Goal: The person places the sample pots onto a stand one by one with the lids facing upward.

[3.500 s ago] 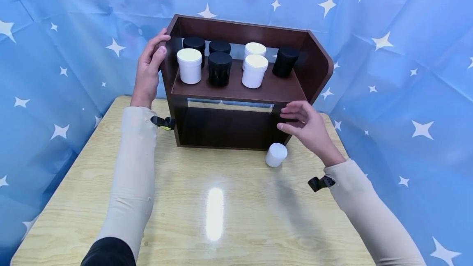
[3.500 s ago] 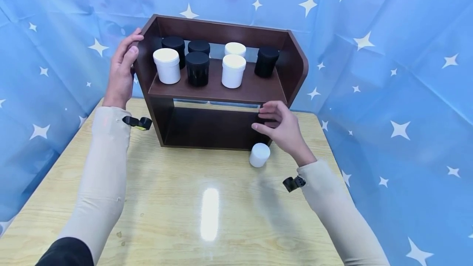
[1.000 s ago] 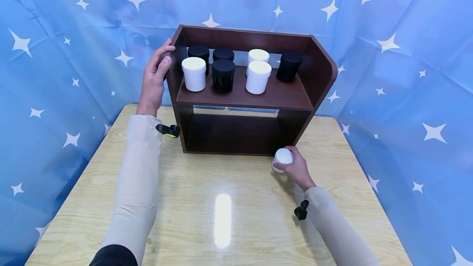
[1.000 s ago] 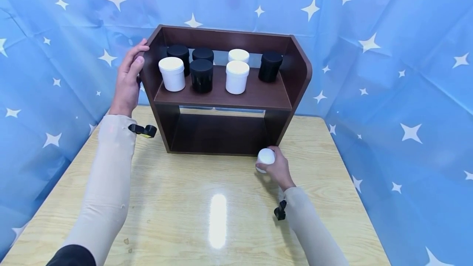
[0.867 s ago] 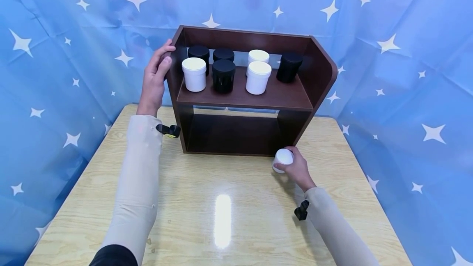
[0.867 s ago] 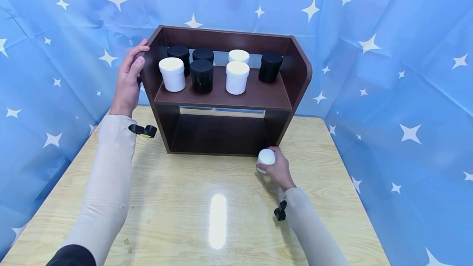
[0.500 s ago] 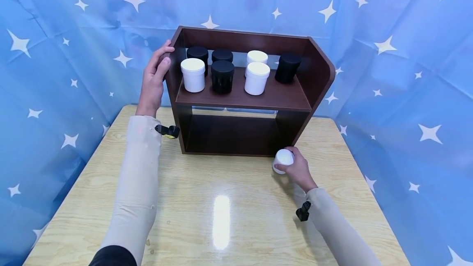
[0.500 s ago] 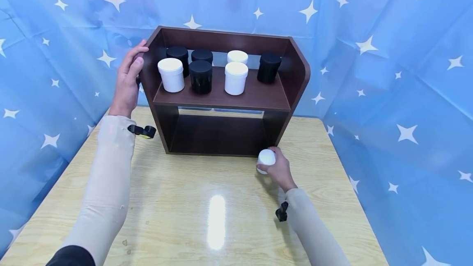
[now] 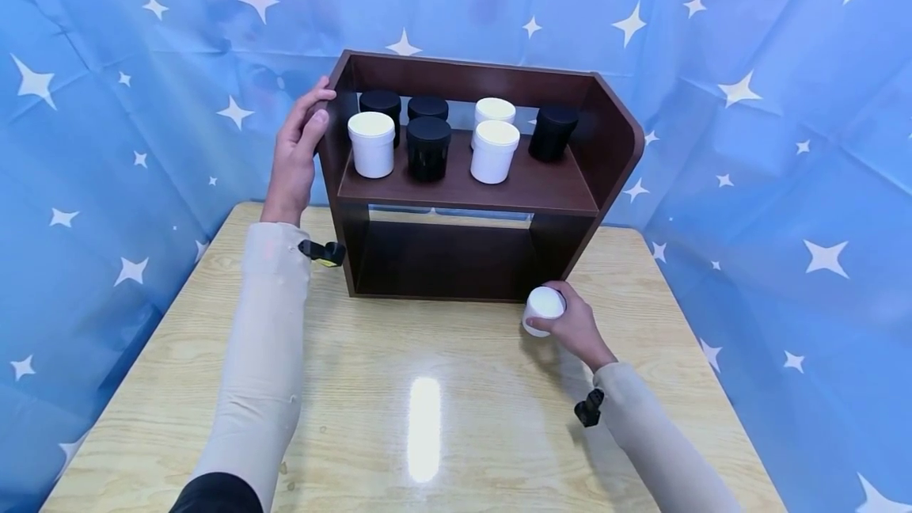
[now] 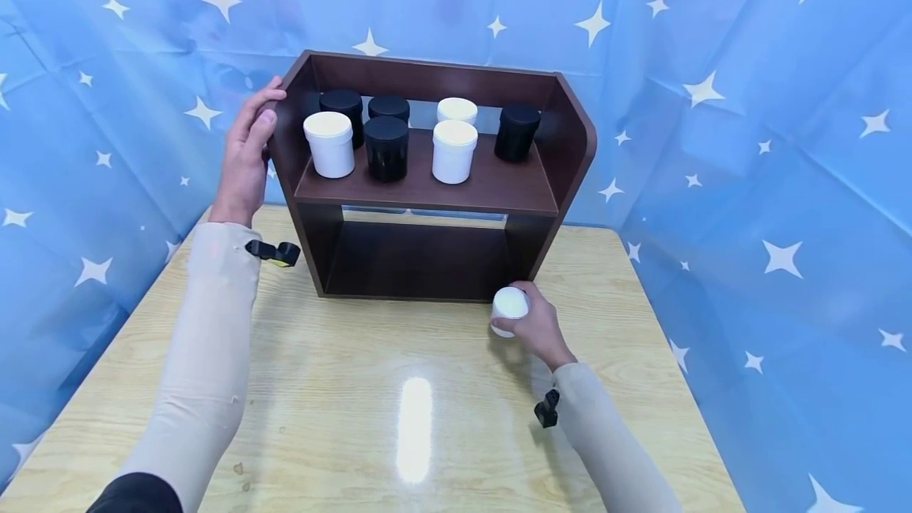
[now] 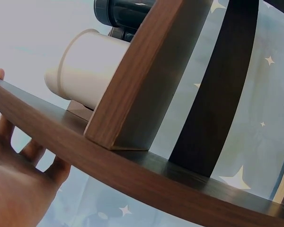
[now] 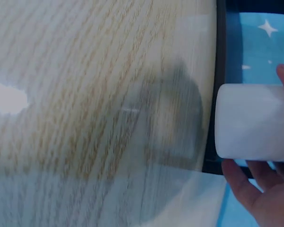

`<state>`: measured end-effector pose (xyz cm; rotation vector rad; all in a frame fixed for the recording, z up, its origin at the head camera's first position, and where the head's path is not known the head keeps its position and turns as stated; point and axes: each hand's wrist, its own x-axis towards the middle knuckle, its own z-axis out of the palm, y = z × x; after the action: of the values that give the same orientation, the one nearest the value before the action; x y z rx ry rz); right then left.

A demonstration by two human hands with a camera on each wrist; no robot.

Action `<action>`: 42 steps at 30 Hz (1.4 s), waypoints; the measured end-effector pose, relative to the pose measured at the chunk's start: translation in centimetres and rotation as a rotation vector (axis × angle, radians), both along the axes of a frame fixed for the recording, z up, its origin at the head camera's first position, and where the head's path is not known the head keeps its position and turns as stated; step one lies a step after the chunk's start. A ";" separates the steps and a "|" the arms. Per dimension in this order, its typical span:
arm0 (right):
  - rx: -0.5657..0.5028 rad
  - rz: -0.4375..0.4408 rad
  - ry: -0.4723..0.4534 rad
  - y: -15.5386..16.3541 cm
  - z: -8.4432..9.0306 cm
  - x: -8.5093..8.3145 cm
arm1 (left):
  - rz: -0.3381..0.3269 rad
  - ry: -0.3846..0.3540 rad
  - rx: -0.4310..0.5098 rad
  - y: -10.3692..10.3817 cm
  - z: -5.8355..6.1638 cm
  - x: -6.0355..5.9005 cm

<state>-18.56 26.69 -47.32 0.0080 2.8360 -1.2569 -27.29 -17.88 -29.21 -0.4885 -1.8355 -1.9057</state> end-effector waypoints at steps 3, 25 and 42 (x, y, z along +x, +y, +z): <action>0.020 0.018 0.012 0.1 0.3 0.2 | -0.002 -0.002 -0.003 0.0 0.0 -0.1; 0.057 0.080 0.060 0.4 2.4 0.4 | -0.011 0.002 -0.005 0.4 1.1 1.6; 0.035 0.170 0.051 0.0 4.8 0.9 | -0.012 0.009 0.003 0.5 1.0 1.7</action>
<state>-17.68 26.67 -42.55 -0.2621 2.8294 -1.1896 -25.63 -17.39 -28.20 -0.5073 -1.8285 -1.9107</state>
